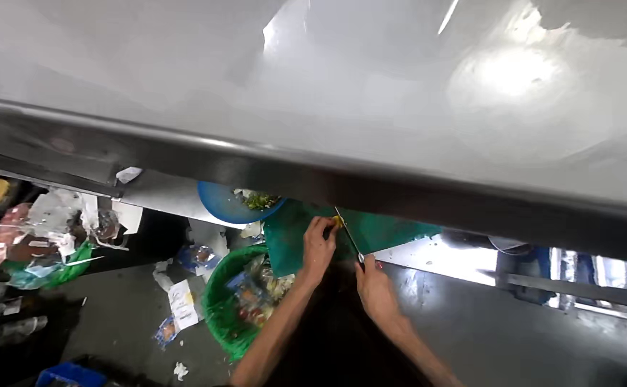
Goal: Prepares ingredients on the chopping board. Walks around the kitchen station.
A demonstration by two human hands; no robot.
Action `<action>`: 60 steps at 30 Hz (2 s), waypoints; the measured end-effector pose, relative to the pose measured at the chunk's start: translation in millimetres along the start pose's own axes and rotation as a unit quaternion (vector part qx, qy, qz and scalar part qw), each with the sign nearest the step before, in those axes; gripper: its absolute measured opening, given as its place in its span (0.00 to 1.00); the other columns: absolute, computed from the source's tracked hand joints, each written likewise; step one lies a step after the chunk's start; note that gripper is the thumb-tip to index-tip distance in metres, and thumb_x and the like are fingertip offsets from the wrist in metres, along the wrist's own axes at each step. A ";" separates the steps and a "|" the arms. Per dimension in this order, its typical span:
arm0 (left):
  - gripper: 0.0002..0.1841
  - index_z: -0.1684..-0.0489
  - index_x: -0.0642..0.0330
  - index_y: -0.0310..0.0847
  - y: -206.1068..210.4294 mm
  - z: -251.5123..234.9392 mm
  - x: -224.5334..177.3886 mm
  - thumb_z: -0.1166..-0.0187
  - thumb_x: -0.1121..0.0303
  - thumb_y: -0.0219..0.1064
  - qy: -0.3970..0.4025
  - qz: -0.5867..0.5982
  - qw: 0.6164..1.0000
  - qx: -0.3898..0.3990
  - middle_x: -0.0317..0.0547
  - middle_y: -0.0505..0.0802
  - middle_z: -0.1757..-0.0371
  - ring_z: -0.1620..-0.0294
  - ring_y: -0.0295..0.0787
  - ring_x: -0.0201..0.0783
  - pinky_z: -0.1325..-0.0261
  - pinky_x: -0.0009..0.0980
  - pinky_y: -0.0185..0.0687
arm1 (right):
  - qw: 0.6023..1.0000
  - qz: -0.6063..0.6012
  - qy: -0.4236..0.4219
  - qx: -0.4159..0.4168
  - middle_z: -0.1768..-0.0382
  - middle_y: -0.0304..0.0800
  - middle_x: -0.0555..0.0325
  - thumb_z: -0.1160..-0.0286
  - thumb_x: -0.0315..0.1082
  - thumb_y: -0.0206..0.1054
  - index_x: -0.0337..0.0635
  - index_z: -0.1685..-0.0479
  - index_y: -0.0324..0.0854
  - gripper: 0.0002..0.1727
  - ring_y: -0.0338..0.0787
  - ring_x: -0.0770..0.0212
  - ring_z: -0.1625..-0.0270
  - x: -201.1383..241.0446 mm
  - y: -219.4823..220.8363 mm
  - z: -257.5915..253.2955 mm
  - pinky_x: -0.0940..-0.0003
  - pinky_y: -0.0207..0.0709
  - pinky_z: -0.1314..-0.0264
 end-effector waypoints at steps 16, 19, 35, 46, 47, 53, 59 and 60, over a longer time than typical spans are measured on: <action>0.09 0.48 0.64 0.88 -34.6 3.7 -34.6 0.19 0.71 0.71 0.147 0.036 0.971 -0.185 0.52 0.92 0.44 0.45 0.93 0.44 0.37 0.43 0.88 | 0.997 0.000 0.069 0.031 0.60 0.91 0.39 0.05 0.48 0.50 0.40 0.32 0.73 0.22 0.94 0.35 0.55 -5.8 15.9 -5.2 0.39 0.87 0.55; 0.09 0.50 0.67 0.88 -34.4 -5.7 -34.4 0.21 0.72 0.72 0.149 0.041 0.969 -0.193 0.55 0.93 0.48 0.49 0.93 0.46 0.40 0.44 0.89 | 0.991 -0.018 0.091 0.096 0.61 0.92 0.41 0.06 0.53 0.47 0.44 0.26 0.71 0.25 0.94 0.37 0.54 -37.3 22.2 22.3 0.40 0.85 0.51; 0.15 0.35 0.60 0.85 -36.8 -19.1 -27.4 0.16 0.69 0.69 0.148 0.058 0.978 -0.135 0.54 0.91 0.43 0.49 0.92 0.43 0.43 0.39 0.90 | 0.990 -0.136 0.029 -0.009 0.75 0.84 0.51 0.09 0.58 0.52 0.45 0.40 0.75 0.24 0.90 0.48 0.69 -22.1 -4.7 5.0 0.48 0.84 0.64; 0.12 0.47 0.62 0.89 -33.7 -22.0 -12.9 0.20 0.65 0.73 0.077 0.149 0.971 -0.167 0.52 0.93 0.49 0.51 0.93 0.41 0.43 0.40 0.90 | 0.997 -0.074 0.009 -0.013 0.71 0.87 0.46 0.08 0.54 0.53 0.42 0.39 0.75 0.23 0.93 0.42 0.64 -12.3 -6.6 -3.5 0.43 0.85 0.61; 0.12 0.47 0.62 0.89 -33.7 -22.8 -11.2 0.21 0.65 0.74 0.062 0.162 0.971 -0.162 0.52 0.93 0.50 0.52 0.93 0.40 0.44 0.40 0.90 | 0.997 -0.074 0.009 -0.015 0.72 0.87 0.46 0.08 0.54 0.54 0.42 0.39 0.75 0.23 0.93 0.42 0.65 -12.4 -7.0 -3.0 0.43 0.85 0.62; 0.09 0.52 0.60 0.91 -37.5 -21.7 -10.6 0.23 0.66 0.75 0.023 0.177 0.971 -0.160 0.45 0.95 0.56 0.56 0.93 0.35 0.46 0.37 0.90 | 0.999 -0.046 -0.003 -0.023 0.71 0.88 0.46 0.08 0.52 0.55 0.41 0.40 0.76 0.22 0.93 0.41 0.65 -6.9 -7.7 -2.4 0.43 0.85 0.63; 0.08 0.57 0.63 0.90 -42.6 -15.4 -17.6 0.27 0.70 0.77 -0.008 0.178 0.971 -0.157 0.49 0.95 0.56 0.53 0.93 0.38 0.43 0.40 0.88 | 0.999 -0.033 -0.002 0.002 0.70 0.88 0.43 0.07 0.52 0.54 0.40 0.38 0.75 0.22 0.93 0.39 0.65 -4.5 -10.6 -0.1 0.41 0.85 0.63; 0.08 0.57 0.63 0.90 -42.6 -15.3 -17.5 0.28 0.70 0.78 -0.008 0.180 0.970 -0.163 0.49 0.94 0.56 0.54 0.93 0.38 0.43 0.39 0.88 | 1.000 -0.027 0.004 0.013 0.70 0.88 0.44 0.07 0.52 0.53 0.41 0.38 0.74 0.23 0.93 0.39 0.65 -5.4 -11.0 2.1 0.42 0.86 0.63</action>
Point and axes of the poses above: each hand's wrist, its own z-axis away from the middle knuckle, its own y-axis out of the palm, x = y × z, the point moved 10 cm from there along -z, towards the middle knuckle
